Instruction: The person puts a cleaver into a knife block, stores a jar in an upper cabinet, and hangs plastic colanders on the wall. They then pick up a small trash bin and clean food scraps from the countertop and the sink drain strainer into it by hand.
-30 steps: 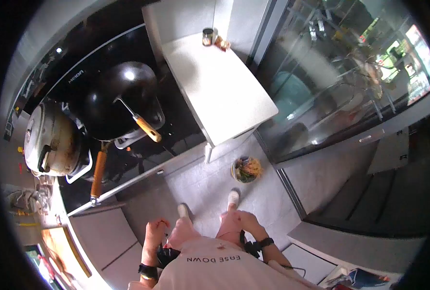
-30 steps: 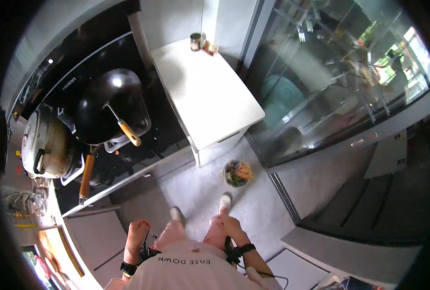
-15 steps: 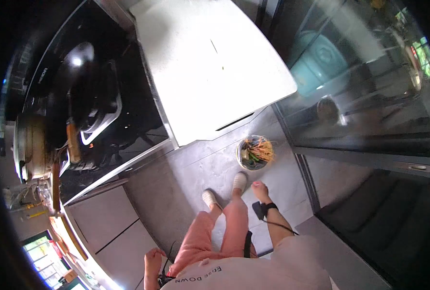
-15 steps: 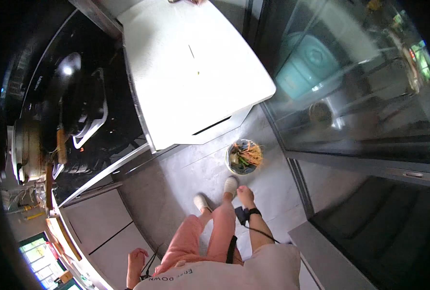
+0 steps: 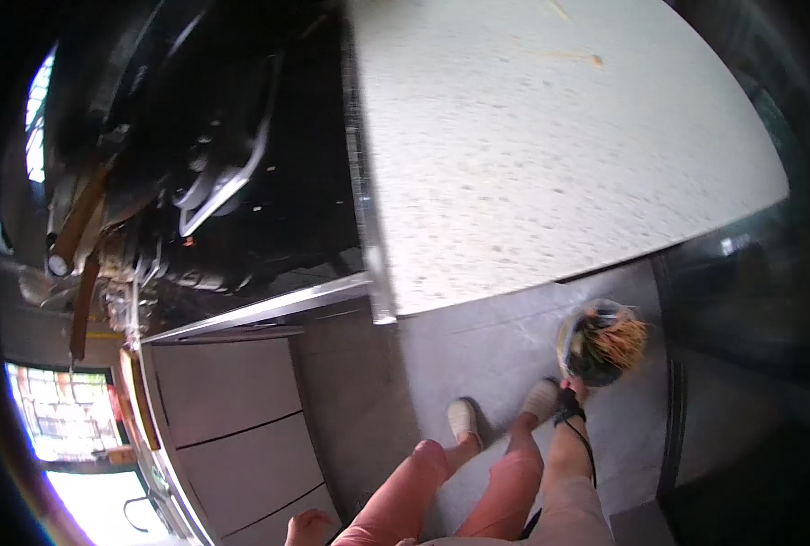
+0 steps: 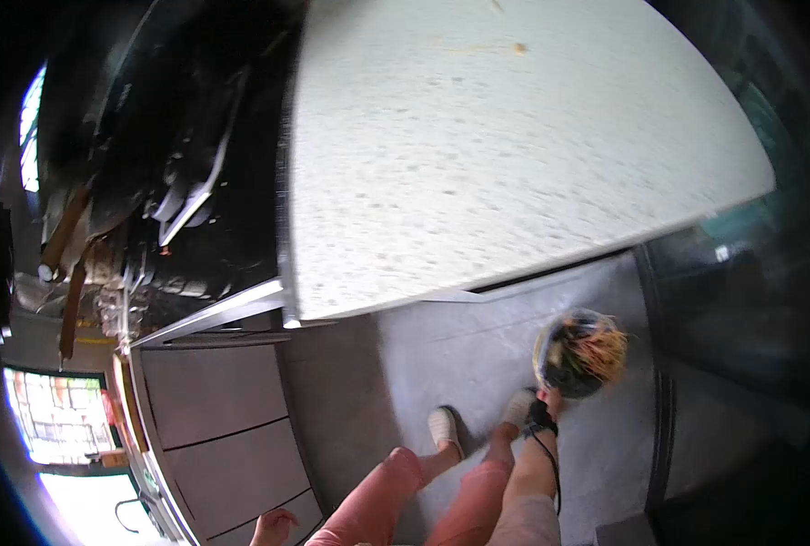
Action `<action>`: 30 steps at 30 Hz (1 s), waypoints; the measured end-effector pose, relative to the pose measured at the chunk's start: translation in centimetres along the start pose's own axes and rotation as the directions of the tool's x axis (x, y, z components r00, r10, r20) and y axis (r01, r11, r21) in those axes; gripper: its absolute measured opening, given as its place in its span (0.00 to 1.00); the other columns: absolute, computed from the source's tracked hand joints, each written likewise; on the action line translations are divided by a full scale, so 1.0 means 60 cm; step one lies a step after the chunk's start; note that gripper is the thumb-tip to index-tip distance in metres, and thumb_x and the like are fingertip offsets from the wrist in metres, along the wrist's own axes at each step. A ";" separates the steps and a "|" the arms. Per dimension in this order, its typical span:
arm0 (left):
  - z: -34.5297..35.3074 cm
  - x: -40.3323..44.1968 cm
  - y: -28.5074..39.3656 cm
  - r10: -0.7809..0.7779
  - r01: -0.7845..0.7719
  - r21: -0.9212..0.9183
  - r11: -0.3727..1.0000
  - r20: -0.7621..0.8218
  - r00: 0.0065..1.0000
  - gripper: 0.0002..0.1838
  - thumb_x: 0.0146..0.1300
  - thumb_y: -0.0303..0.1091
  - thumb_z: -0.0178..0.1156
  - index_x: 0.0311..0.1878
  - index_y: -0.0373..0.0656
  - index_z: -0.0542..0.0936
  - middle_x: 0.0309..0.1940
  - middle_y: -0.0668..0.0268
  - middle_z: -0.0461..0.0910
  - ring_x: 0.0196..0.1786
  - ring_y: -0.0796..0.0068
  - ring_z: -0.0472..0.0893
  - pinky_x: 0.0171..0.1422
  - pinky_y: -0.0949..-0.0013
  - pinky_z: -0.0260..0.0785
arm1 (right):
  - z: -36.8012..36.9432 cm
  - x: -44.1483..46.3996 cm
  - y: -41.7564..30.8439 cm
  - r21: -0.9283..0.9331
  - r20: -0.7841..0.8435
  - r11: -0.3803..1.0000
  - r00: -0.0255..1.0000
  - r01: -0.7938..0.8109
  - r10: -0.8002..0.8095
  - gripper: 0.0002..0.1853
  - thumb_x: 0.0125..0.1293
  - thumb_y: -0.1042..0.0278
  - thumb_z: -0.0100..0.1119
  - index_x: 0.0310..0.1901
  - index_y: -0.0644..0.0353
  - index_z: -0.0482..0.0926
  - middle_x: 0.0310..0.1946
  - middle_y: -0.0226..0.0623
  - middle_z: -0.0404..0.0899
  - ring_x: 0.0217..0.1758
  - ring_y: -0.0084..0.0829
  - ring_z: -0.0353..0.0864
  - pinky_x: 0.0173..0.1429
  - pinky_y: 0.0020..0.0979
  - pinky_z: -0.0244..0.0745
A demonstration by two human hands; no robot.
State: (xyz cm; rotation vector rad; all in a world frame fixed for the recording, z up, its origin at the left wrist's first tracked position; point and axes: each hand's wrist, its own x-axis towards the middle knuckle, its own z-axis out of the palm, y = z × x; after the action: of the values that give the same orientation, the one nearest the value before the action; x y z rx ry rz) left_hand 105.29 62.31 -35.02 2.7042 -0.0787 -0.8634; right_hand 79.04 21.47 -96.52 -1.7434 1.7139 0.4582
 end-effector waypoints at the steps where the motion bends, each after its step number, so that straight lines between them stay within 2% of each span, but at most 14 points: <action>1: 0.002 0.003 0.013 -0.070 0.069 -0.071 0.995 -0.006 0.998 0.06 0.55 0.24 0.49 0.26 0.38 0.75 0.21 0.67 0.72 0.24 0.76 0.69 0.30 0.70 0.64 | -0.012 -0.006 -0.016 0.102 0.017 0.992 0.997 -0.071 0.070 0.15 0.58 0.56 0.55 0.32 0.62 0.76 0.29 0.38 0.77 0.32 0.32 0.78 0.34 0.35 0.74; 3: 0.001 -0.007 0.036 -0.203 0.201 -0.223 0.954 0.014 0.979 0.04 0.55 0.24 0.50 0.26 0.38 0.74 0.20 0.67 0.71 0.24 0.77 0.68 0.30 0.71 0.64 | -0.065 -0.038 -0.046 0.476 0.072 0.837 0.961 -0.270 0.269 0.16 0.58 0.56 0.54 0.25 0.62 0.75 0.26 0.36 0.77 0.29 0.32 0.77 0.33 0.36 0.73; 4: 0.001 -0.022 0.041 -0.262 0.263 -0.302 0.916 0.043 0.964 0.04 0.54 0.23 0.50 0.26 0.38 0.73 0.19 0.67 0.70 0.24 0.77 0.68 0.30 0.71 0.63 | -0.118 -0.070 -0.054 0.697 0.145 0.617 0.914 -0.366 0.379 0.17 0.57 0.54 0.54 0.22 0.61 0.74 0.23 0.35 0.78 0.28 0.33 0.77 0.32 0.37 0.72; 5: 0.005 -0.025 0.036 -0.098 0.089 -0.268 0.959 -0.019 0.995 0.07 0.57 0.26 0.48 0.28 0.38 0.75 0.19 0.69 0.71 0.22 0.80 0.67 0.26 0.72 0.62 | -0.170 -0.089 -0.070 0.848 0.244 0.330 0.858 -0.415 0.452 0.20 0.57 0.52 0.53 0.18 0.60 0.73 0.20 0.35 0.78 0.26 0.33 0.77 0.31 0.38 0.71; 7: 0.012 -0.025 0.013 0.232 -0.253 -0.170 0.952 -0.137 0.963 0.14 0.64 0.31 0.42 0.31 0.39 0.78 0.18 0.71 0.72 0.17 0.85 0.66 0.20 0.76 0.59 | -0.224 -0.171 -0.083 0.593 0.002 0.752 0.934 -0.289 0.358 0.21 0.57 0.53 0.53 0.17 0.63 0.72 0.19 0.37 0.77 0.27 0.33 0.77 0.26 0.35 0.71; 8: -0.004 -0.035 0.025 0.093 -0.112 -0.270 0.956 -0.081 0.992 0.10 0.63 0.31 0.45 0.35 0.41 0.77 0.19 0.71 0.71 0.18 0.84 0.67 0.21 0.75 0.60 | -0.229 -0.213 -0.075 0.403 -0.101 0.893 0.960 -0.200 0.260 0.21 0.57 0.54 0.53 0.17 0.64 0.71 0.19 0.38 0.77 0.27 0.33 0.77 0.24 0.33 0.70; 10: -0.044 -0.061 0.085 -0.169 0.159 -0.511 0.844 0.027 0.985 0.08 0.63 0.33 0.48 0.42 0.44 0.75 0.22 0.71 0.71 0.19 0.82 0.69 0.22 0.74 0.62 | -0.170 -0.260 -0.022 0.565 0.136 0.789 0.970 -0.242 0.201 0.17 0.57 0.59 0.52 0.25 0.67 0.77 0.16 0.40 0.76 0.18 0.29 0.74 0.23 0.32 0.69; 11: -0.064 -0.076 0.113 -0.274 0.271 -0.648 0.712 0.099 0.957 0.09 0.65 0.35 0.49 0.45 0.45 0.74 0.24 0.72 0.72 0.20 0.82 0.70 0.22 0.74 0.63 | -0.276 -0.357 -0.108 0.371 0.217 0.915 0.973 -0.155 0.077 0.26 0.61 0.52 0.43 0.14 0.65 0.75 0.15 0.45 0.77 0.23 0.40 0.79 0.38 0.46 0.72; 14: -0.095 -0.121 0.122 -0.232 0.222 -0.719 0.658 0.086 0.969 0.15 0.65 0.39 0.53 0.51 0.42 0.70 0.31 0.67 0.74 0.26 0.79 0.74 0.29 0.74 0.70 | -0.232 -0.435 -0.089 0.223 0.264 0.974 0.964 -0.031 -0.030 0.26 0.59 0.54 0.43 0.31 0.77 0.75 0.31 0.59 0.78 0.39 0.51 0.79 0.37 0.46 0.73; 15: -0.106 -0.137 0.130 -0.223 0.196 -0.750 0.632 0.065 0.973 0.16 0.65 0.40 0.54 0.51 0.42 0.70 0.32 0.66 0.74 0.27 0.79 0.75 0.31 0.74 0.71 | -0.270 -0.489 -0.135 0.352 0.329 0.925 0.944 -0.144 0.022 0.23 0.57 0.56 0.48 0.33 0.76 0.76 0.28 0.58 0.78 0.35 0.50 0.80 0.39 0.44 0.73; 17: -0.153 -0.173 0.157 -0.269 0.269 -0.809 0.523 0.143 0.952 0.23 0.63 0.42 0.57 0.57 0.40 0.66 0.41 0.61 0.75 0.36 0.74 0.78 0.41 0.73 0.72 | -0.426 -0.632 -0.265 0.379 0.324 0.918 0.913 0.115 -0.248 0.20 0.57 0.51 0.47 0.22 0.62 0.68 0.18 0.44 0.71 0.23 0.36 0.72 0.26 0.37 0.66; 21: -0.219 -0.227 0.136 -0.229 0.314 -0.885 0.344 0.245 0.942 0.33 0.62 0.44 0.58 0.64 0.38 0.58 0.53 0.56 0.70 0.52 0.69 0.74 0.55 0.70 0.68 | -0.482 -0.722 -0.329 -0.003 0.564 0.711 0.588 0.704 -0.580 0.45 0.56 0.26 0.40 0.66 0.53 0.56 0.56 0.58 0.67 0.64 0.47 0.62 0.62 0.43 0.59; 25: -0.245 -0.241 0.061 -0.197 0.303 -0.862 0.406 0.241 0.950 0.41 0.62 0.47 0.56 0.67 0.33 0.48 0.58 0.55 0.66 0.57 0.68 0.72 0.59 0.69 0.65 | -0.461 -0.862 -0.481 0.346 0.427 0.732 0.597 0.586 -0.680 0.19 0.55 0.56 0.55 0.18 0.66 0.74 0.12 0.40 0.74 0.18 0.32 0.77 0.25 0.33 0.71; 30: -0.300 -0.226 -0.065 -0.189 0.198 -0.952 0.233 0.156 0.970 0.36 0.58 0.46 0.61 0.58 0.29 0.58 0.46 0.51 0.73 0.47 0.69 0.77 0.50 0.69 0.73 | -0.449 -1.063 -0.626 0.346 0.430 0.574 0.419 0.742 -0.800 0.19 0.57 0.55 0.53 0.18 0.64 0.75 0.09 0.37 0.73 0.14 0.32 0.75 0.24 0.34 0.71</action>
State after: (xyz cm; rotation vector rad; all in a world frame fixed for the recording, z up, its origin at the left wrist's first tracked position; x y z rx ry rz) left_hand 104.41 72.75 -14.69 1.4754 0.6277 -0.6234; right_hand 105.12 49.77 -27.80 -1.8581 0.3804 0.3621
